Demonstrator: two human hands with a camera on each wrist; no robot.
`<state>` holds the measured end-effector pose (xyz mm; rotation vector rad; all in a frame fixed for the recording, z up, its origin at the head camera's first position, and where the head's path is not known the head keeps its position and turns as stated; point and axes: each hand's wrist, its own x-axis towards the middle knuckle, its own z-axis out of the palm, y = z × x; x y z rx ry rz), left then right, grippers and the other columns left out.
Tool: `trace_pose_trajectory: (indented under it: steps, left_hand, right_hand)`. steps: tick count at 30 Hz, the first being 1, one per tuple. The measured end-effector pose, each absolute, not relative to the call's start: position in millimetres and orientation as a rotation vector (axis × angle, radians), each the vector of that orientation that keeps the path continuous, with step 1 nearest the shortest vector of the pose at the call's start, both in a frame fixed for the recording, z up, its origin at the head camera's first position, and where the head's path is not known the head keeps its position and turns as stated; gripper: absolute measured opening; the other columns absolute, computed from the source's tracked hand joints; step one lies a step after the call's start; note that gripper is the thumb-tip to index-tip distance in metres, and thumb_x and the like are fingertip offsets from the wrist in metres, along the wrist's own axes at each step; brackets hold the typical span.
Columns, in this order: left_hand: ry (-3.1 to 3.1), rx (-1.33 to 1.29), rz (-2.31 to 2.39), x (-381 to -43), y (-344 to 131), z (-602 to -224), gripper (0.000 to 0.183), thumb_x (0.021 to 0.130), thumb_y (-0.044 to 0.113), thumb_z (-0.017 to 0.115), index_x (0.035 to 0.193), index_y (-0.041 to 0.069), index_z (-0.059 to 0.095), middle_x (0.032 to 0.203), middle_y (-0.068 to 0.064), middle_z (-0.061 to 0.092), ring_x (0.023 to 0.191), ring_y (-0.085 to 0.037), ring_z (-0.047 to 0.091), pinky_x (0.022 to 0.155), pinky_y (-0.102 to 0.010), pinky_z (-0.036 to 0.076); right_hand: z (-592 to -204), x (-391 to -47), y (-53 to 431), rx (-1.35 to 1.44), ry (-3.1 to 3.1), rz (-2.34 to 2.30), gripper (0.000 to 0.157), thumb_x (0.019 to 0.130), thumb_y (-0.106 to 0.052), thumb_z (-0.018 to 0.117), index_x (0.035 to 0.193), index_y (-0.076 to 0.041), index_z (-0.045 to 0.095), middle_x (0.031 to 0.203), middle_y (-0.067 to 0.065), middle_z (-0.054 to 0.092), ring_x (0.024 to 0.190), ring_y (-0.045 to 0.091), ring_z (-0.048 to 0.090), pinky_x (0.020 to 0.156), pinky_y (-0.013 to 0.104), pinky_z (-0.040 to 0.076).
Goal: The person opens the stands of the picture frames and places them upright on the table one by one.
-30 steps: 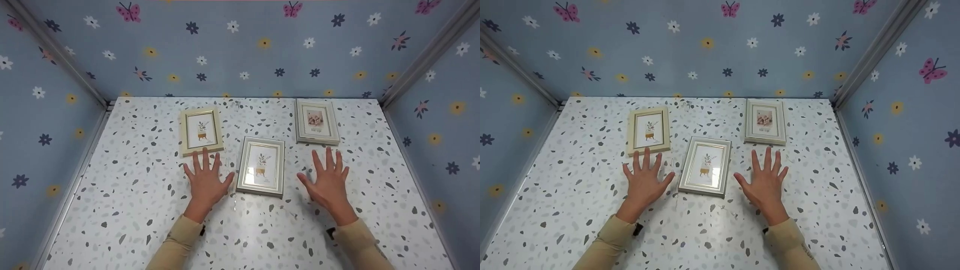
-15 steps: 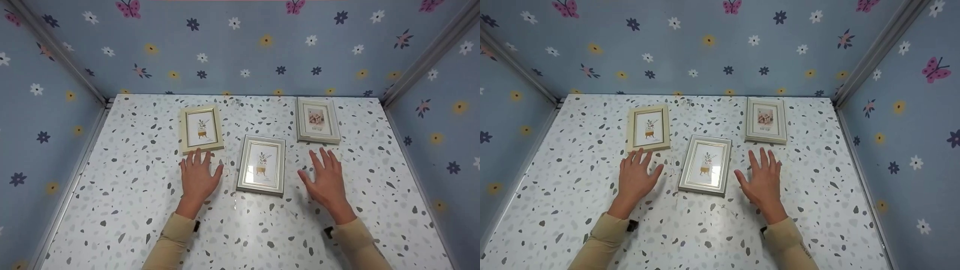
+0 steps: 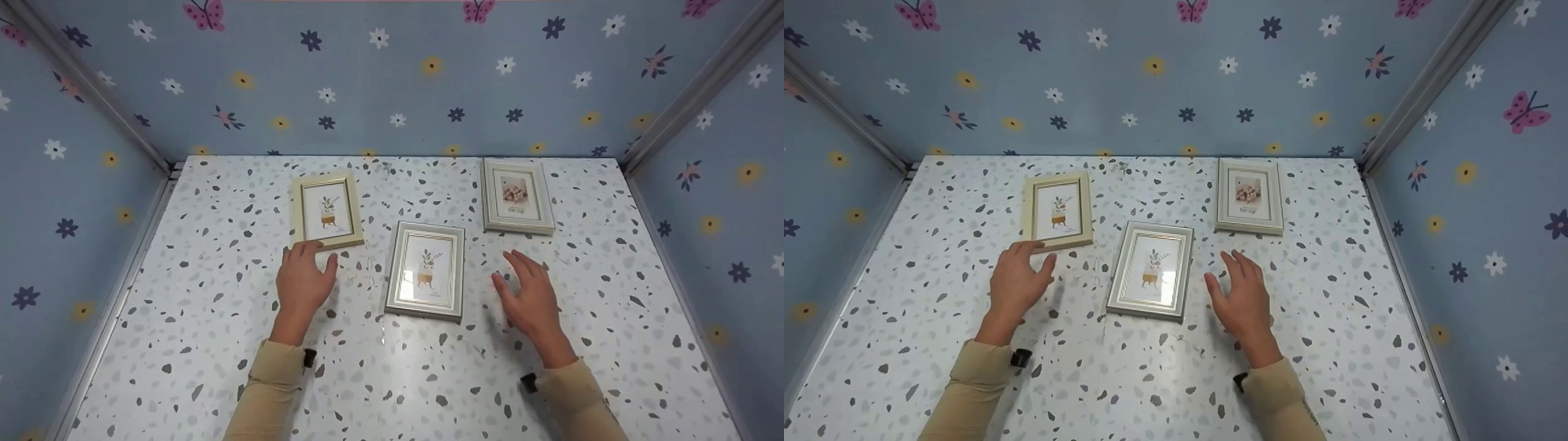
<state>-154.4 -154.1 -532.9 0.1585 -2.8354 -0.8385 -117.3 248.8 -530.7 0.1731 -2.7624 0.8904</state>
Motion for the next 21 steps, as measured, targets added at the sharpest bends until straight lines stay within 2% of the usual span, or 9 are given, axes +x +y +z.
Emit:
trace_pose_trajectory:
  steps: [13,21]
  left_hand:
    - [-2.821,0.407,-0.961,-174,-192,-539,0.045,0.097,0.033,0.059,0.131,0.003,0.059,0.127,-0.017,0.058,0.114,-0.037,0.055,0.086,-0.054,0.049]
    - [-2.804,0.448,-1.07,-189,-204,-551,0.042,0.096,0.028,0.059,0.13,0.002,0.059,0.123,-0.016,0.059,0.11,-0.033,0.058,0.089,-0.05,0.048]
  right_hand:
    - [-536,-112,250,0.089,-2.729,1.096,0.052,0.102,-0.041,0.056,0.14,-0.006,0.056,0.143,0.016,0.052,0.135,0.034,0.044,0.11,0.053,0.032]
    - [-539,-111,240,0.11,-2.658,1.234,0.044,0.101,-0.032,0.06,0.137,-0.007,0.058,0.136,0.015,0.058,0.121,0.031,0.055,0.097,0.049,0.047]
